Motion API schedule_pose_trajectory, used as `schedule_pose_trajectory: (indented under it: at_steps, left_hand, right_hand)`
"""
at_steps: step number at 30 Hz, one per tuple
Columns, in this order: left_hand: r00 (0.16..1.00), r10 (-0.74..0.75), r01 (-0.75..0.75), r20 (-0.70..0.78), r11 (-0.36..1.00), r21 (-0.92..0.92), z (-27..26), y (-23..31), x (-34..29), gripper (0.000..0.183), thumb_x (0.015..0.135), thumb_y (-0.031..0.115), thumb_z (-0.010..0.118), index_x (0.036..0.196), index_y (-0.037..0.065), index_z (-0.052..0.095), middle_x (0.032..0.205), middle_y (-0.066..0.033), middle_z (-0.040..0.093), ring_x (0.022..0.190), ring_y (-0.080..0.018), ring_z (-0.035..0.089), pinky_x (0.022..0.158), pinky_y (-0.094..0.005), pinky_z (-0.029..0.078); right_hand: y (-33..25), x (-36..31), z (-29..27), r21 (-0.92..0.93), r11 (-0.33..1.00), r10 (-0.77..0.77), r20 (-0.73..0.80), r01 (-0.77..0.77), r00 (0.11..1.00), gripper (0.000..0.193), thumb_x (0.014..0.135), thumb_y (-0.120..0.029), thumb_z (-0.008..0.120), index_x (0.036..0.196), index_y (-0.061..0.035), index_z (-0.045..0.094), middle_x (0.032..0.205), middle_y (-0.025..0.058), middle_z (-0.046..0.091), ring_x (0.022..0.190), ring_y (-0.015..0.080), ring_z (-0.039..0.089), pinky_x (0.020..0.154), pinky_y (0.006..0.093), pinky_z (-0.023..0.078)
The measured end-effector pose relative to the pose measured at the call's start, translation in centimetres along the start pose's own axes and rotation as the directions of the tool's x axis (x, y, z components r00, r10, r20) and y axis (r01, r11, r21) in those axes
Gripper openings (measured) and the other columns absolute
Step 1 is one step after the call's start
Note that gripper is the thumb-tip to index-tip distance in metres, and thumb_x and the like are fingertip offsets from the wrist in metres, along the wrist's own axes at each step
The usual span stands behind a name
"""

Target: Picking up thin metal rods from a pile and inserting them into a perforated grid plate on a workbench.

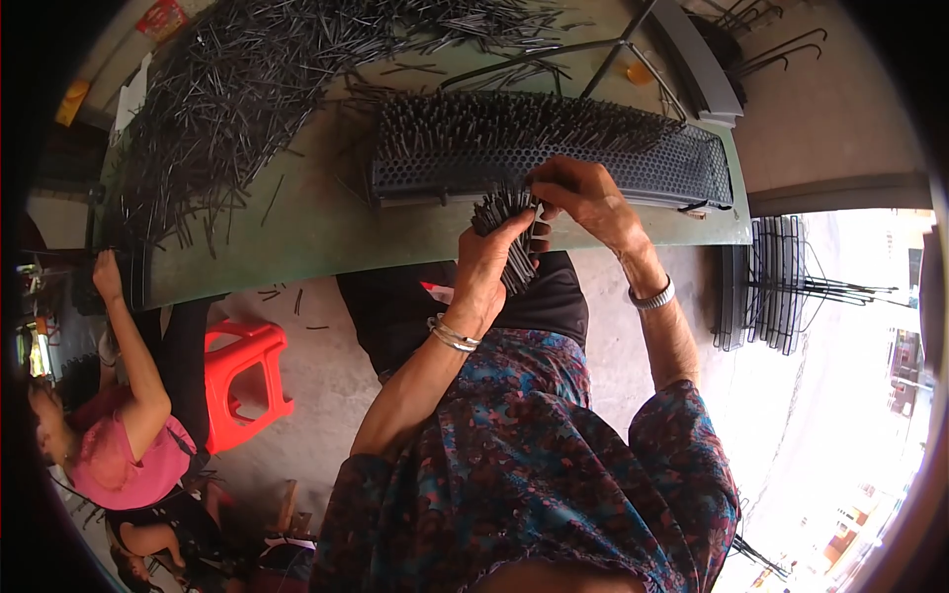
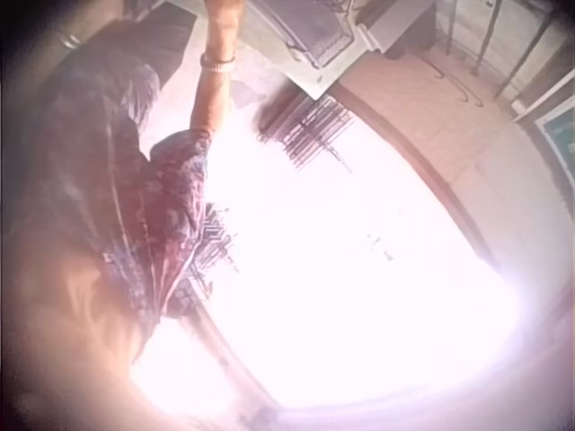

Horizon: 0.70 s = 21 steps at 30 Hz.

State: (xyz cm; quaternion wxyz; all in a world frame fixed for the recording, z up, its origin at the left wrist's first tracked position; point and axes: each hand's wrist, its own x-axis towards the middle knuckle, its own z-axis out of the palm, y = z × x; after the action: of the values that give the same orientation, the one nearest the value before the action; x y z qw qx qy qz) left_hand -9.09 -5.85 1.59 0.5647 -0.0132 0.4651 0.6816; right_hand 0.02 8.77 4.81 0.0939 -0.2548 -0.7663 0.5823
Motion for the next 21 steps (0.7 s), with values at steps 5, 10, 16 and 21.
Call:
schedule_pose_trajectory:
  at_steps: [5,10,16,21]
  left_hand:
    - [1.0,-0.005,0.004,0.008,1.0,0.026,0.2,0.1,0.2,0.021,0.085,0.019,0.069,0.1,0.004,0.067,0.083,-0.0069,0.07,0.067,-0.0157,0.067,0.052,-0.026,0.049]
    - [1.0,-0.019,0.019,0.006,0.999,0.033,0.5,0.2,0.3,0.019,0.085,0.019,0.069,0.097,0.004,0.068,0.081,-0.0059,0.07,0.066,-0.0161,0.067,0.052,-0.0269,0.048]
    - [0.997,-0.057,0.062,0.06,0.995,-0.081,0.1,-0.6,1.6,0.024,0.087,0.022,0.068,0.103,0.005,0.065,0.09,-0.0107,0.07,0.074,-0.0213,0.069,0.058,-0.0324,0.054]
    - [0.967,-0.191,0.222,0.166,0.955,-0.196,-1.1,-1.2,3.1,0.021,0.094,0.028,0.06,0.11,0.014,0.06,0.102,-0.0131,0.068,0.089,-0.0249,0.066,0.072,-0.046,0.056]
  right_hand:
    - [0.1,-0.4,-0.3,0.093,0.995,0.019,-0.008,-0.018,1.0,0.018,0.091,-0.008,0.06,0.103,0.0054,0.062,0.081,0.0074,0.066,0.071,0.0108,0.062,0.066,0.0255,0.05]
    - [-0.2,-0.7,-0.5,0.129,0.991,0.048,-0.052,-0.041,0.998,0.018,0.092,-0.008,0.059,0.103,0.0059,0.061,0.081,0.01,0.066,0.071,0.0133,0.065,0.066,0.026,0.052]
    - [-0.1,-0.8,-1.2,0.128,0.991,-0.008,-0.192,0.033,0.981,0.016,0.092,-0.007,0.058,0.102,0.0051,0.059,0.082,0.0109,0.067,0.072,0.0147,0.067,0.065,0.0255,0.053]
    - [0.1,1.0,-1.8,-0.301,0.936,-0.328,-0.556,0.182,0.764,0.012,0.093,-0.007,0.056,0.1,0.0025,0.058,0.08,0.0103,0.07,0.077,0.0147,0.07,0.067,0.0258,0.053]
